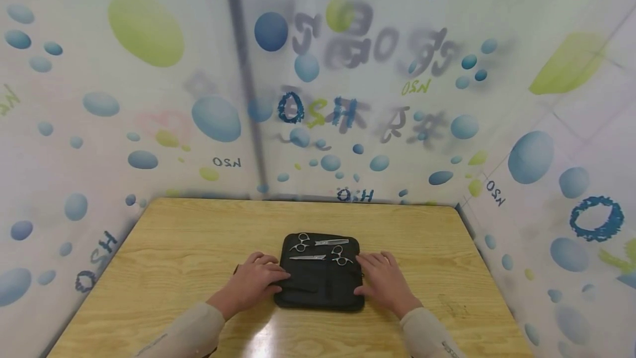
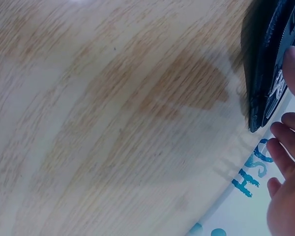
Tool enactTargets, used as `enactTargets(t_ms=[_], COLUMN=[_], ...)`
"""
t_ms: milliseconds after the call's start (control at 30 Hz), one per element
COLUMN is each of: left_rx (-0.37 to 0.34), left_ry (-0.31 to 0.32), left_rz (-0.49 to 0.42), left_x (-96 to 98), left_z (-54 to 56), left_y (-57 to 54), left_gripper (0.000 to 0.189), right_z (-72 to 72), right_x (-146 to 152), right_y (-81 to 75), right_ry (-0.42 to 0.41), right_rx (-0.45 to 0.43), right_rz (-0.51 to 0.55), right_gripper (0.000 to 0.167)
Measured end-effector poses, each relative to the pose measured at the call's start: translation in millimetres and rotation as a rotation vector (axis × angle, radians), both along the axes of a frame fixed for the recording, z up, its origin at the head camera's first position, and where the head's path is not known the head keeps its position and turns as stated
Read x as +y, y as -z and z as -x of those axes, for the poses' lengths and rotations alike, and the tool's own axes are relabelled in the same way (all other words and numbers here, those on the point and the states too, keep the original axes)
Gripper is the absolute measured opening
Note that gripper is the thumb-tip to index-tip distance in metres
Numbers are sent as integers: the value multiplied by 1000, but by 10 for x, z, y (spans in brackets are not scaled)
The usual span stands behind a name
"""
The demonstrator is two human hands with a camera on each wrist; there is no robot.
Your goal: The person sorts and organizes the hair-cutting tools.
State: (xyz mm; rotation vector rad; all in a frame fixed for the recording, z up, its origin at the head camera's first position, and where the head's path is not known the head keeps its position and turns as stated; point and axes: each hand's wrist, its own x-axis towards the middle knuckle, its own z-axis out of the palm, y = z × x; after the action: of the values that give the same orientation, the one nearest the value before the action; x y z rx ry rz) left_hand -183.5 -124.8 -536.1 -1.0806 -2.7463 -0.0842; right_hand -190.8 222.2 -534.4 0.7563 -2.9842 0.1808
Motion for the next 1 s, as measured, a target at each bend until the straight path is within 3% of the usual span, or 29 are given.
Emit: enactTargets(t_ms=[300,467,1000], left_rx=[-65,-85,-128], left_ry=[-6,-13,-17], left_rz=[-13,-10,0], left_x=[53,85,187], left_z=[0,-7,-8], left_y=[24,16,12], left_gripper=[27,28,29], right_z=[-20,-27,-51], right_x=[43,63,35], right_y=[78,112,117], right_ry=[-54,-74,-71], right_rx=[-80,-75,-134], right_rz=[43,42,43], right_gripper=[91,96,94])
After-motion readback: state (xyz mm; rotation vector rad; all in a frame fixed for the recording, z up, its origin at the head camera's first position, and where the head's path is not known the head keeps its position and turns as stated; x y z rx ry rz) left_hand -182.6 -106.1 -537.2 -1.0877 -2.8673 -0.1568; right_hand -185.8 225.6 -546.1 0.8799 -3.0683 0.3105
